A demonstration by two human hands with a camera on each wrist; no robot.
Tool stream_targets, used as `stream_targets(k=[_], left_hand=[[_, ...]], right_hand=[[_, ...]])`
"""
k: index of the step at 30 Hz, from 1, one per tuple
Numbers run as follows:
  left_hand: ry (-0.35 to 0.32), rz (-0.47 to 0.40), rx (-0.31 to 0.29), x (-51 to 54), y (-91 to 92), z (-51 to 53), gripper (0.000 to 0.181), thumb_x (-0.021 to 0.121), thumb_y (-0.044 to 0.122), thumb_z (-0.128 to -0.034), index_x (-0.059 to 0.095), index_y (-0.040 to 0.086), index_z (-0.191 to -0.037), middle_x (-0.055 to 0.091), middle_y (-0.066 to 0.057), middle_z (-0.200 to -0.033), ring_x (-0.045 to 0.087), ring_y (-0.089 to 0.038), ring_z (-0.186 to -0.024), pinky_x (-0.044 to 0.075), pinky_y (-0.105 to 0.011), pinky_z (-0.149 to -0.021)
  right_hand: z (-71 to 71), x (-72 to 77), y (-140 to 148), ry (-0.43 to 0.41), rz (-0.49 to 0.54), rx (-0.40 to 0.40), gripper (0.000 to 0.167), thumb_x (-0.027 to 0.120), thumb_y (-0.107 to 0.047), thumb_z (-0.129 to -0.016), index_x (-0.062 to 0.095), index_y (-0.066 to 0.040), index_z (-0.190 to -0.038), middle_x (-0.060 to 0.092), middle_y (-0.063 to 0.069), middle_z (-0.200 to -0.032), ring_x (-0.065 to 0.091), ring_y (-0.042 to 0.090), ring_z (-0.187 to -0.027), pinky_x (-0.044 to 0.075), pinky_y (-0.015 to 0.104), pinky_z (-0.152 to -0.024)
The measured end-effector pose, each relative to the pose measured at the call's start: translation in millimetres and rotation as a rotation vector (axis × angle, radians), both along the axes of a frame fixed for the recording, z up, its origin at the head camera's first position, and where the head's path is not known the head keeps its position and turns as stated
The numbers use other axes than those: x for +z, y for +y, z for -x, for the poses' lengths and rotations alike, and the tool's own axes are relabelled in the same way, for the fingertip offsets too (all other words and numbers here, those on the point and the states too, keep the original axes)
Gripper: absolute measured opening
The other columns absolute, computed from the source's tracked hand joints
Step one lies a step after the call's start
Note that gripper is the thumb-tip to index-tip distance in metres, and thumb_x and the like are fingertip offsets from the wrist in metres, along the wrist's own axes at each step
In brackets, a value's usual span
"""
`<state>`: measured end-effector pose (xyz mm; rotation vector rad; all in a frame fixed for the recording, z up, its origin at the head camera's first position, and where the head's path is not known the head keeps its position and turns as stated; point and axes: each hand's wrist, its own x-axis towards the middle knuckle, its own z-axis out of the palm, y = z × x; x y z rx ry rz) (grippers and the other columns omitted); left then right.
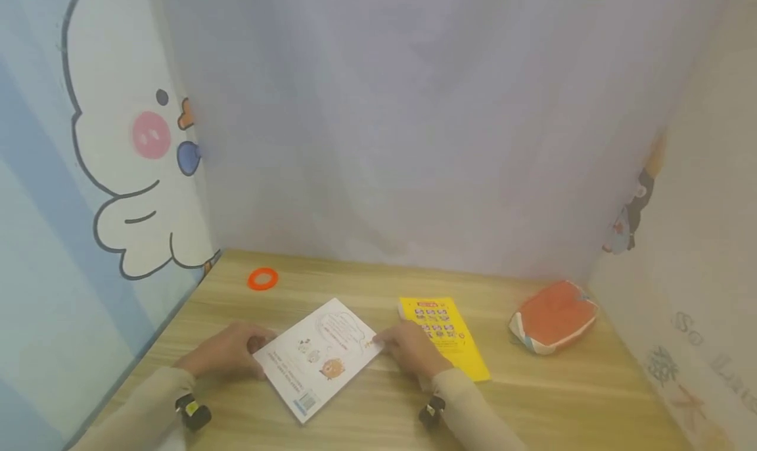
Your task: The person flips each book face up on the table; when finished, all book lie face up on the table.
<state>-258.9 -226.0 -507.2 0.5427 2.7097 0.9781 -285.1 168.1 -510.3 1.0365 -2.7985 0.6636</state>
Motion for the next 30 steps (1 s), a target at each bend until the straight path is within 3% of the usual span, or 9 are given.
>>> stream_targets(k=[3,6,11,15,20,27,30], left_hand=[[-0.009,0.004,-0.006,-0.8,3.0,0.8,0.056,0.095,0.017,-0.0598,0.077,0.018,-0.113,0.068,0.005,-0.091,0.058,-0.015,-0.084,0.048,-0.031,-0.076],[-0.015,0.018,0.016,-0.9,3.0,1.0,0.056,0.096,0.017,-0.0589,0.077,0.019,-0.111,0.067,0.006,-0.090,0.057,-0.015,-0.084,0.047,-0.032,-0.077],[-0.008,0.021,0.009,1.9,1.3,1.2,0.059,0.095,0.017,-0.0591,0.077,0.017,-0.115,0.070,0.006,-0.092,0.058,-0.015,-0.085,0.049,-0.033,-0.078],[0.001,0.019,0.000,4.0,1.1,1.4,0.060,0.095,0.016,-0.0585,0.077,0.015,-0.115,0.069,0.005,-0.090,0.057,-0.015,-0.083,0.048,-0.030,-0.075],[-0.013,0.024,0.013,4.4,1.8,1.1,0.060,0.096,0.016,-0.0586,0.076,0.013,-0.115,0.067,0.004,-0.090,0.056,-0.015,-0.084,0.047,-0.030,-0.076],[-0.050,0.069,0.042,6.4,4.4,1.1,0.054,0.096,0.015,-0.0606,0.071,0.013,-0.109,0.063,0.001,-0.091,0.054,-0.017,-0.085,0.046,-0.033,-0.076],[-0.051,0.075,0.043,5.3,5.3,-0.8,0.048,0.095,0.015,-0.0617,0.069,0.013,-0.102,0.062,0.001,-0.089,0.053,-0.017,-0.083,0.044,-0.033,-0.074]], right_hand=[[-0.2,-0.7,3.0,-0.023,0.023,-0.008,0.026,0.077,-0.009,-0.088,0.080,-0.016,-0.113,0.080,0.000,-0.112,0.075,0.015,-0.097,0.057,0.035,-0.088],[0.9,-0.2,3.1,-0.049,0.049,-0.002,0.027,0.077,-0.009,-0.089,0.079,-0.015,-0.116,0.080,0.002,-0.112,0.070,0.008,-0.085,0.055,0.024,-0.077],[1.5,4.6,1.2,-0.130,0.099,-0.051,0.030,0.077,-0.008,-0.089,0.078,-0.014,-0.119,0.079,0.006,-0.114,0.062,0.003,-0.076,0.049,0.018,-0.068],[2.6,9.8,-1.0,-0.195,0.135,-0.091,0.031,0.075,-0.006,-0.091,0.077,-0.014,-0.121,0.077,0.007,-0.119,0.072,0.011,-0.087,0.053,0.019,-0.071],[4.1,14.1,-2.9,-0.249,0.199,-0.113,0.031,0.075,-0.006,-0.091,0.077,-0.012,-0.121,0.078,0.010,-0.116,0.075,0.020,-0.099,0.059,0.028,-0.082],[2.3,14.3,-5.4,-0.344,0.351,-0.040,0.027,0.066,-0.001,-0.096,0.072,-0.002,-0.122,0.071,0.021,-0.128,0.071,0.038,-0.114,0.058,0.042,-0.097],[0.7,18.2,-9.6,-0.405,0.383,-0.067,0.027,0.065,-0.008,-0.099,0.071,-0.004,-0.125,0.069,0.019,-0.132,0.068,0.039,-0.119,0.057,0.046,-0.099]])
